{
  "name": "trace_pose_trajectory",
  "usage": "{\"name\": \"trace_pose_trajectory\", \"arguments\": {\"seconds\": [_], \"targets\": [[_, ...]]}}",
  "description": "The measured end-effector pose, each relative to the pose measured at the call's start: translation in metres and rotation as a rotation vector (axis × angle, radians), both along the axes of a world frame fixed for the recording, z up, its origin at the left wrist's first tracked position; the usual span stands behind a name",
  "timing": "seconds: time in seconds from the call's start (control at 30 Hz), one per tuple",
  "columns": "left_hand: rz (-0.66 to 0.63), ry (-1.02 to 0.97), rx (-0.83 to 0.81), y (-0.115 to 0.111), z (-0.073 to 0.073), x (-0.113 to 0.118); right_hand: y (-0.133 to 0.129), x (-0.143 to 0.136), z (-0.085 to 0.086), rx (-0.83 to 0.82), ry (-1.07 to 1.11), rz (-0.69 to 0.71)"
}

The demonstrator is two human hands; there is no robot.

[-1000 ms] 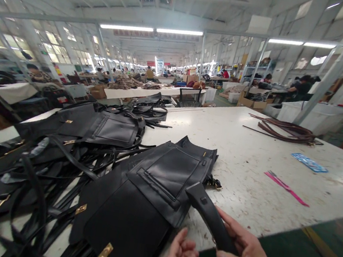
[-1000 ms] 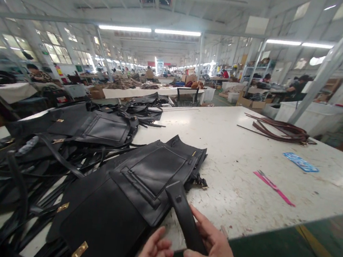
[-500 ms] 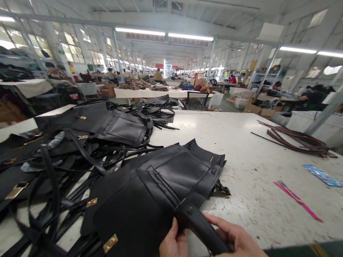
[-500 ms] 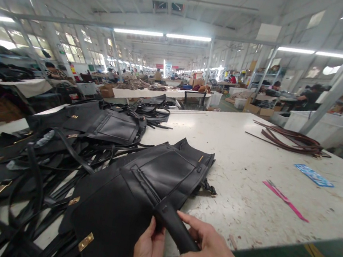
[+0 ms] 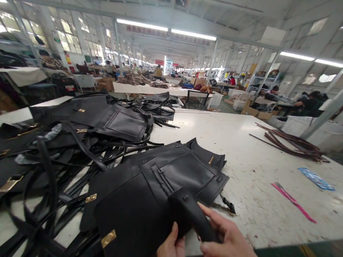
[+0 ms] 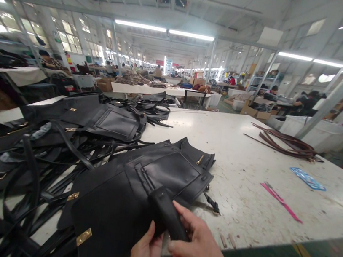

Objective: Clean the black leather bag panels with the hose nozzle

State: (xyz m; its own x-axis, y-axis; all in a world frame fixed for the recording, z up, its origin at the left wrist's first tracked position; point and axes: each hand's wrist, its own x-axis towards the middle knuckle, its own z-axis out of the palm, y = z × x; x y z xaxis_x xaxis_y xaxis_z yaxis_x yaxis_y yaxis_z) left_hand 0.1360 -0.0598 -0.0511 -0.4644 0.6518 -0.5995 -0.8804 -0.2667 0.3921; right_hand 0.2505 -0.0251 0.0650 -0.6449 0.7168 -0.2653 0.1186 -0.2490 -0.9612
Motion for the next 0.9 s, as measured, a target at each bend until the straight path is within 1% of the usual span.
{"name": "trace_pose_trajectory", "arguments": {"seconds": [0.07,0.13,0.23,0.33,0.4,0.47,0.53,0.6,0.67,0.73,0.8,0.9], "targets": [[0.02,0.004,0.011,-0.003,0.006,-0.001,0.004,-0.003,0.0,0.068,0.024,-0.075],[0.05,0.002,0.029,-0.005,0.012,-0.001,0.005,0.001,0.003,0.069,0.006,-0.105],[0.062,-0.014,0.015,-0.006,0.016,-0.001,-0.002,0.016,0.006,-0.001,-0.035,-0.051],[0.047,-0.014,-0.038,-0.006,0.009,-0.001,-0.012,0.027,0.004,-0.066,-0.004,0.018],[0.03,-0.016,-0.076,-0.007,0.001,0.001,-0.016,0.025,-0.001,-0.106,0.016,0.047],[-0.005,-0.036,-0.098,-0.009,-0.007,0.004,-0.018,0.016,-0.006,-0.12,-0.007,0.07],[-0.036,-0.067,-0.091,-0.01,-0.013,0.007,-0.017,0.004,-0.008,-0.091,-0.056,0.071],[-0.042,-0.084,-0.068,-0.012,-0.017,0.008,-0.013,-0.01,-0.007,-0.026,-0.063,0.04],[-0.027,-0.067,-0.065,-0.013,-0.021,0.01,-0.006,-0.021,-0.003,0.036,-0.024,0.026],[-0.007,-0.041,-0.093,-0.012,-0.026,0.012,0.006,-0.03,0.002,0.068,0.002,0.052],[0.018,-0.045,-0.136,-0.011,-0.034,0.015,0.022,-0.041,0.006,0.057,-0.011,0.111],[0.063,-0.076,-0.183,-0.008,-0.044,0.018,0.048,-0.065,0.009,0.046,-0.037,0.203]]}}
